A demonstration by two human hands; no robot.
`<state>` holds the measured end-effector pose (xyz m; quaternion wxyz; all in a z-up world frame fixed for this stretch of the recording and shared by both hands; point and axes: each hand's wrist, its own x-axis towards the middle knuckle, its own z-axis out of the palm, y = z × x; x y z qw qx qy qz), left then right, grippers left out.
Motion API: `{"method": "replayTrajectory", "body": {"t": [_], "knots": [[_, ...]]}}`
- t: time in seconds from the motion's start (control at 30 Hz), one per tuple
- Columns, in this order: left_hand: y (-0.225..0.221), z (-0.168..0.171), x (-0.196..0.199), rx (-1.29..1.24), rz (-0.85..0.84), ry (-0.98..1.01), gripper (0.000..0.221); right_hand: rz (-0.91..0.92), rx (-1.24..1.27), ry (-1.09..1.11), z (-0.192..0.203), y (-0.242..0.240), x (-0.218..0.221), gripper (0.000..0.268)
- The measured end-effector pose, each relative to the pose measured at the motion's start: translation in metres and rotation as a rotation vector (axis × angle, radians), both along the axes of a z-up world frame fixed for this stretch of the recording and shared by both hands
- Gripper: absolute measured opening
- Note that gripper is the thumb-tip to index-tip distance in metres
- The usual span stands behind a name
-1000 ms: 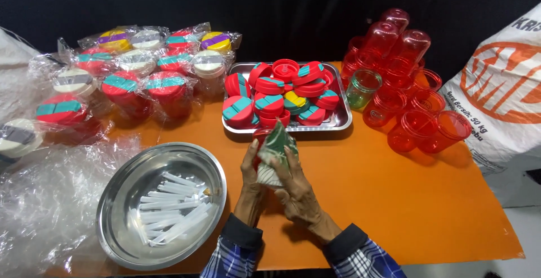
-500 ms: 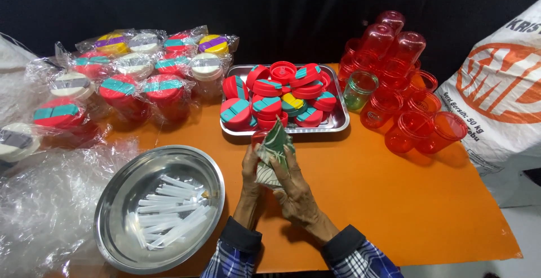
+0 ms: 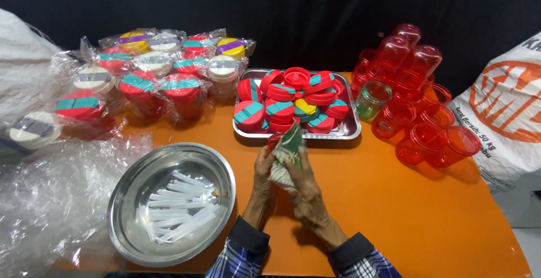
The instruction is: Assembling plastic container lids by inserting a white strip and snapping the components together.
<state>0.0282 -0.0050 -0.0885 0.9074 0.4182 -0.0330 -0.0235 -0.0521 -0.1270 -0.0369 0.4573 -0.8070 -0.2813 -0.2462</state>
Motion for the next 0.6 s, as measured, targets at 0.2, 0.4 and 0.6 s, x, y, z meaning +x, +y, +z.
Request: {"method": "replayTrajectory", "body": {"t": [0.2, 0.4, 0.6], "knots": [[-0.01, 0.051, -0.028, 0.024, -0.146, -0.002, 0.055, -0.07, 0.367, 0.471, -0.01, -0.008, 0.013, 0.081], [-0.006, 0.028, -0.007, -0.038, 0.077, 0.203, 0.029, -0.045, 0.006, 0.044, -0.005, 0.0, -0.008, 0.058], [-0.011, 0.097, -0.042, 0.118, -0.049, 0.084, 0.042, -0.248, 0.12, 0.181, 0.005, 0.001, 0.013, 0.081]]}}
